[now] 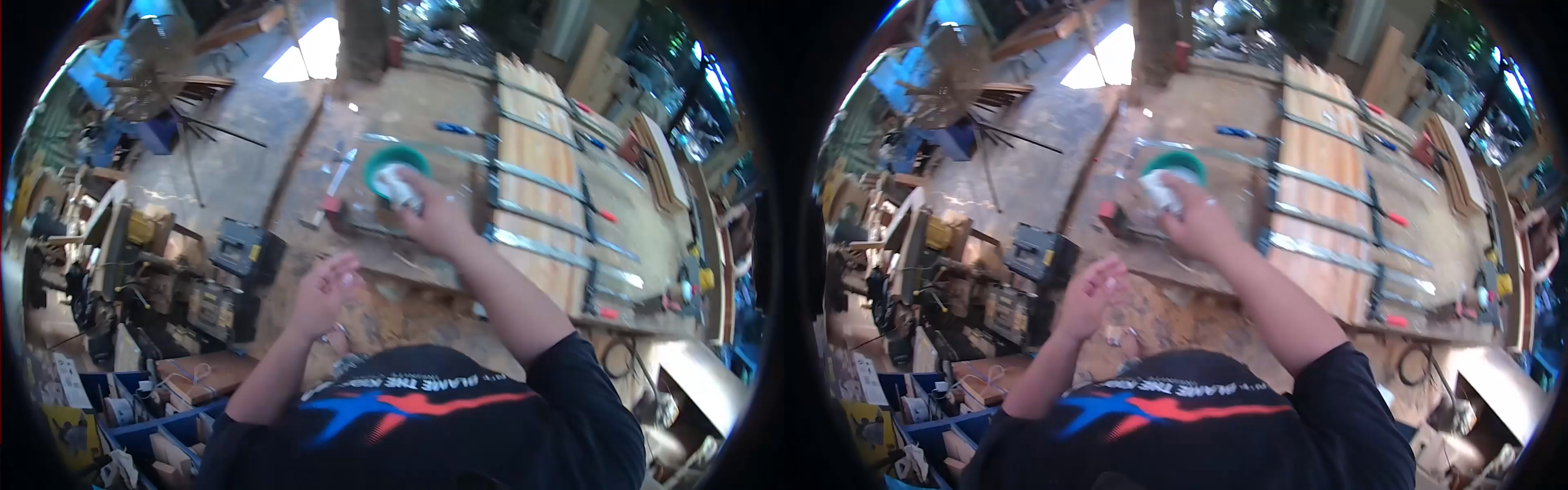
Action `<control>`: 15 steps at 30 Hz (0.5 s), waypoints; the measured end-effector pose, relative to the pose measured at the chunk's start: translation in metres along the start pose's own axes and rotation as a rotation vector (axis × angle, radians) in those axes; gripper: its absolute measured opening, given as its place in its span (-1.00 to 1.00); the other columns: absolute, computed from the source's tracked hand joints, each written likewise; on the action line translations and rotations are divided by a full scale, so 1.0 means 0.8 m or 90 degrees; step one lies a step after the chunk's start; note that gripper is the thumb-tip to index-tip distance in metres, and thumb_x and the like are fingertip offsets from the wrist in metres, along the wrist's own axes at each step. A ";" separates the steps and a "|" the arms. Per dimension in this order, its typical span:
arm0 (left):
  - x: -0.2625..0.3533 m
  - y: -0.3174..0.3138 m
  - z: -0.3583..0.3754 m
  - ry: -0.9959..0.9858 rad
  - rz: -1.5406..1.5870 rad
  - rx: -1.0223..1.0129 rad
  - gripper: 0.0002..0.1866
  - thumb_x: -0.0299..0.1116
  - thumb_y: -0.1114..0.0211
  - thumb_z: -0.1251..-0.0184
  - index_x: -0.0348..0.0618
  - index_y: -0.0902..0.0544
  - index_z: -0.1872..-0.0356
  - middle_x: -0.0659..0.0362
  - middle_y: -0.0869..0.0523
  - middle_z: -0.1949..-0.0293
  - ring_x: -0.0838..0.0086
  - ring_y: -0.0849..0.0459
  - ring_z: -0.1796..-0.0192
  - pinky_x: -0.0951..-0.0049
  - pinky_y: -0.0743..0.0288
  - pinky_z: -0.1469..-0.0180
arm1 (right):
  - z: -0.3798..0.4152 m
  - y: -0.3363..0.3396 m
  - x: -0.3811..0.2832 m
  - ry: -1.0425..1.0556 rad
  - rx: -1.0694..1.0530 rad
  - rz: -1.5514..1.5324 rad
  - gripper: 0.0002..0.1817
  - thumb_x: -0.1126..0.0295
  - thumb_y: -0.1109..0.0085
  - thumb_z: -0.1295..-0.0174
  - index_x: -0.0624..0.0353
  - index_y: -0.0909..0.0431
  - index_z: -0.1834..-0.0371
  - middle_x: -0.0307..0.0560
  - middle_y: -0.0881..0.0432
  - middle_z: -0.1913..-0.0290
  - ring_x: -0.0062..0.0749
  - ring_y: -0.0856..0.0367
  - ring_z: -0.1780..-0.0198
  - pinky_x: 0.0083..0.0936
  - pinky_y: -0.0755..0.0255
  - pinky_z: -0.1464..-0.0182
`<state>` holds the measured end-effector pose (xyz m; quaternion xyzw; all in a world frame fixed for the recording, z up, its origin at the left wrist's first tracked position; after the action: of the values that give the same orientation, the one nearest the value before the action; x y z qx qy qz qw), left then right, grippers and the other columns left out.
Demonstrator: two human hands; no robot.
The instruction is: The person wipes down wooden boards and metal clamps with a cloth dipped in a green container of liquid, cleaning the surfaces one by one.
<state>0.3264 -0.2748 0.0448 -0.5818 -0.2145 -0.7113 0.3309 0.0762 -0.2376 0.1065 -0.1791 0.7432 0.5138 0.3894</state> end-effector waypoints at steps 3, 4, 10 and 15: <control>-0.027 0.146 -0.010 -0.015 0.001 0.082 -0.56 -0.30 -0.28 -0.61 -0.24 -0.55 -0.39 0.08 -0.71 -0.22 0.41 -0.77 -0.07 0.40 -0.71 -0.02 | -0.127 -0.070 0.035 -0.017 0.004 0.229 -0.44 0.28 -0.26 -0.30 0.01 -0.52 -0.40 0.26 -0.67 -0.23 0.20 -0.68 -0.18 -0.04 -0.59 -0.20; -0.031 0.192 -0.012 -0.016 -0.030 0.110 -0.56 -0.29 -0.30 -0.60 -0.23 -0.56 -0.39 0.08 -0.71 -0.23 0.44 -0.77 -0.04 0.41 -0.71 0.01 | -0.162 -0.102 0.059 -0.057 -0.064 0.288 -0.43 0.29 -0.26 -0.28 0.03 -0.51 -0.40 0.27 -0.69 -0.20 0.20 -0.68 -0.17 -0.04 -0.59 -0.19; -0.047 0.446 -0.032 0.101 -0.076 0.260 -0.64 -0.30 -0.30 -0.59 -0.16 -0.65 -0.29 0.20 -0.77 -0.06 0.47 -0.77 0.07 0.46 -0.69 0.09 | -0.258 -0.174 0.088 -0.237 -0.151 0.413 -0.25 0.31 -0.31 -0.18 0.30 -0.29 -0.44 0.36 -0.74 -0.01 0.20 -0.75 -0.07 -0.05 -0.62 -0.15; -0.041 0.559 -0.089 0.134 -0.048 0.208 -0.68 -0.29 -0.28 -0.61 -0.17 -0.68 -0.23 0.22 -0.75 -0.03 0.55 -0.72 0.15 0.51 -0.65 0.20 | -0.218 -0.175 0.124 -0.350 -0.127 0.439 -0.50 0.34 -0.26 -0.22 0.33 -0.49 -0.20 0.36 -0.74 -0.03 0.17 -0.75 -0.08 -0.04 -0.62 -0.13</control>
<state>0.6031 -0.6250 -0.0396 -0.4345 -0.3130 -0.7358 0.4145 0.0375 -0.4391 -0.0268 0.1851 0.5753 0.7112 0.3592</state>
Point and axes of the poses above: each hand's wrist, its own z-axis away from the middle knuckle, its own y-axis out of the back of the hand, x = y × z, the point moved 6 cm from there along -z, towards the middle knuckle
